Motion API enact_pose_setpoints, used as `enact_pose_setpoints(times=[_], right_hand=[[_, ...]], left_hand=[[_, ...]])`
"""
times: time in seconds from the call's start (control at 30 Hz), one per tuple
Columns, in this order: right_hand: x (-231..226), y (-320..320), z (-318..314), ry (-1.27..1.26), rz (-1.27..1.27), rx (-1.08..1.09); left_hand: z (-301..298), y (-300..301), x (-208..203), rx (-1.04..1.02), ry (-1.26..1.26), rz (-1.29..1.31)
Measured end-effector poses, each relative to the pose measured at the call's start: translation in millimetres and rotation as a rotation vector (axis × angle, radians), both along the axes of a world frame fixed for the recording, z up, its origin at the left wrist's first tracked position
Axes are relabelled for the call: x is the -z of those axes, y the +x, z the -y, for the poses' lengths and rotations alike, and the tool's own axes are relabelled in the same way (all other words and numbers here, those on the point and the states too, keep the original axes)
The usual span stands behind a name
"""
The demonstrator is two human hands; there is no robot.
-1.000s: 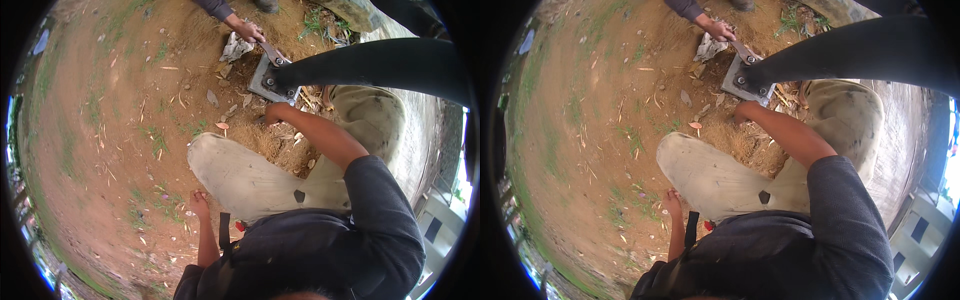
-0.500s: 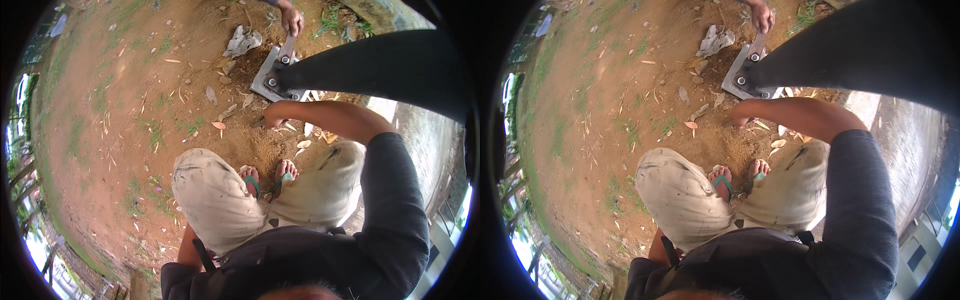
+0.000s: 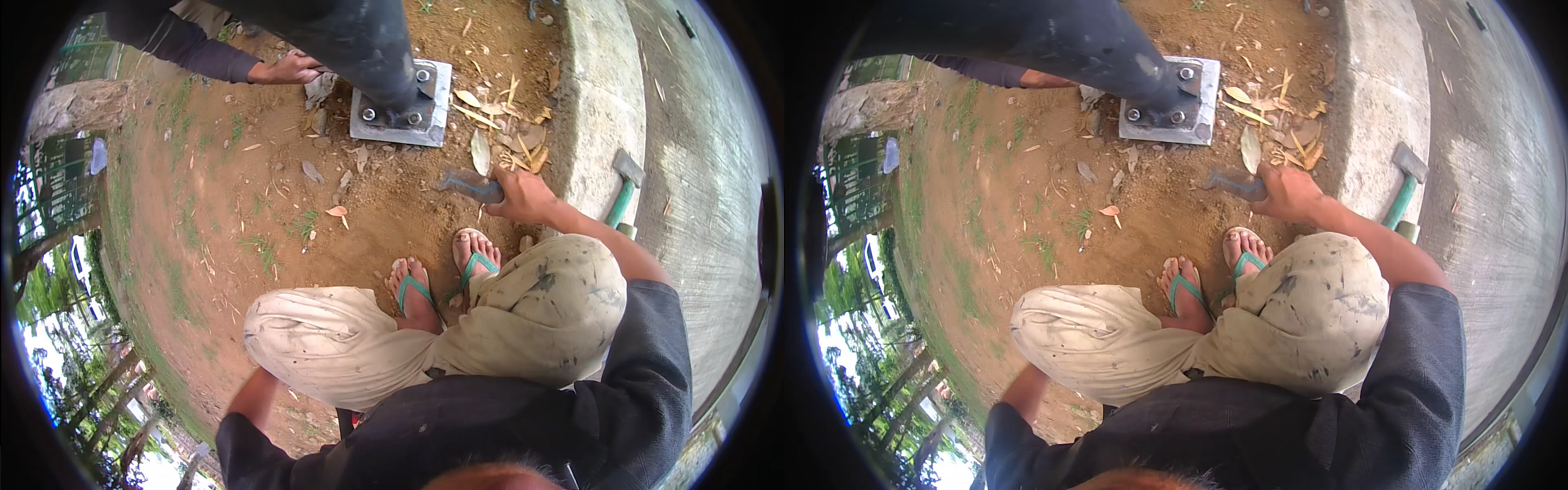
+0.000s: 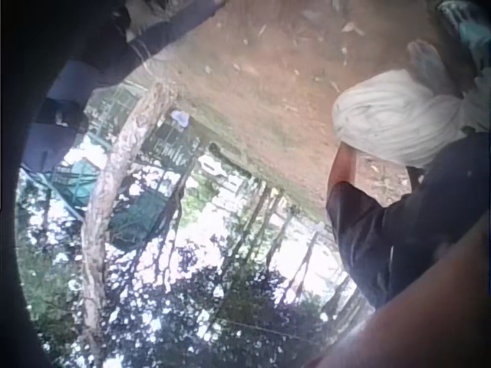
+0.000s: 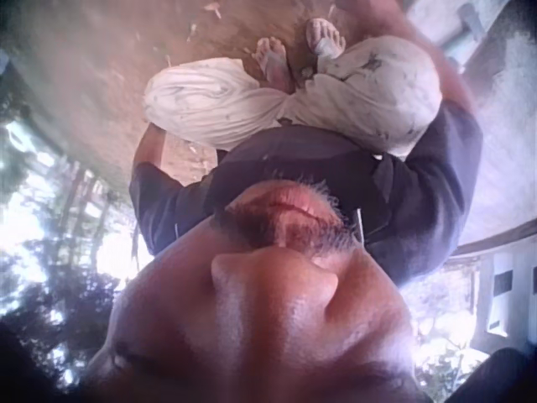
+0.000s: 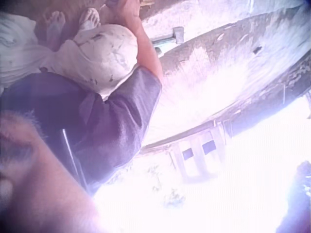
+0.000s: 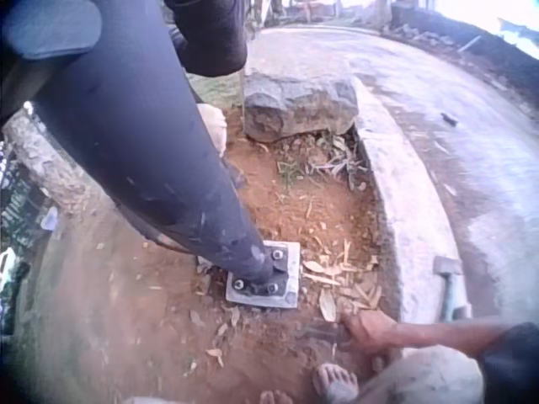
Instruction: The person uses a wrench to tighten or loosen bolts on a metal plate at the base of a pole while sitting on the ground.
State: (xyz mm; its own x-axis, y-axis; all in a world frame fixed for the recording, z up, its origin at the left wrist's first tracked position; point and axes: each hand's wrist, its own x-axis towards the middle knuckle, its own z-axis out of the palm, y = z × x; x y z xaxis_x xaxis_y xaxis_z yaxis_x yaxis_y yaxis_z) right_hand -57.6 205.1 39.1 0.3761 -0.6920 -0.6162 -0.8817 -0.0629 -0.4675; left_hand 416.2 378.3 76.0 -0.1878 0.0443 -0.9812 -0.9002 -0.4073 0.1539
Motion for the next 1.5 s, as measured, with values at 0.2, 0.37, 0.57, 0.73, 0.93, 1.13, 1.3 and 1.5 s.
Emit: enact_pose_setpoints(times=[0.2, 0.37, 0.57, 0.73, 0.93, 1.13, 1.3, 1.5], right_hand=[[-32.1, -13.1, 26.4, -0.075, -0.080, 0.063], [-10.1, -4.2, 41.6, -0.227, -0.054, 0.049], [14.4, 9.1, 44.9, -0.278, 0.086, 0.154], [22.7, 3.1, 61.9, -0.286, 0.201, 0.072], [16.5, 0.4, 89.7, -0.331, 0.218, -0.032], [5.0, 0.9, 111.6, -0.338, 0.165, -0.098], [-0.1, -0.7, 101.9, -0.340, 0.177, -0.054], [-3.4, 7.2, 105.2, -0.299, 0.135, -0.061]], left_hand=[[163.0, -22.2, 6.5, -0.176, -0.205, -0.181], [208.8, -162.9, 79.3, -0.799, -0.292, -0.739], [206.2, -235.4, 134.0, -1.484, -0.111, -0.941], [208.4, -246.3, 137.7, -1.595, -0.135, -0.903], [216.6, -257.9, 136.4, -1.710, -0.162, -0.916], [226.2, -262.3, 122.4, -1.730, -0.135, -0.891], [223.3, -262.9, 128.0, -1.740, -0.114, -0.919], [224.0, -263.4, 129.4, -1.760, -0.113, -0.913]])
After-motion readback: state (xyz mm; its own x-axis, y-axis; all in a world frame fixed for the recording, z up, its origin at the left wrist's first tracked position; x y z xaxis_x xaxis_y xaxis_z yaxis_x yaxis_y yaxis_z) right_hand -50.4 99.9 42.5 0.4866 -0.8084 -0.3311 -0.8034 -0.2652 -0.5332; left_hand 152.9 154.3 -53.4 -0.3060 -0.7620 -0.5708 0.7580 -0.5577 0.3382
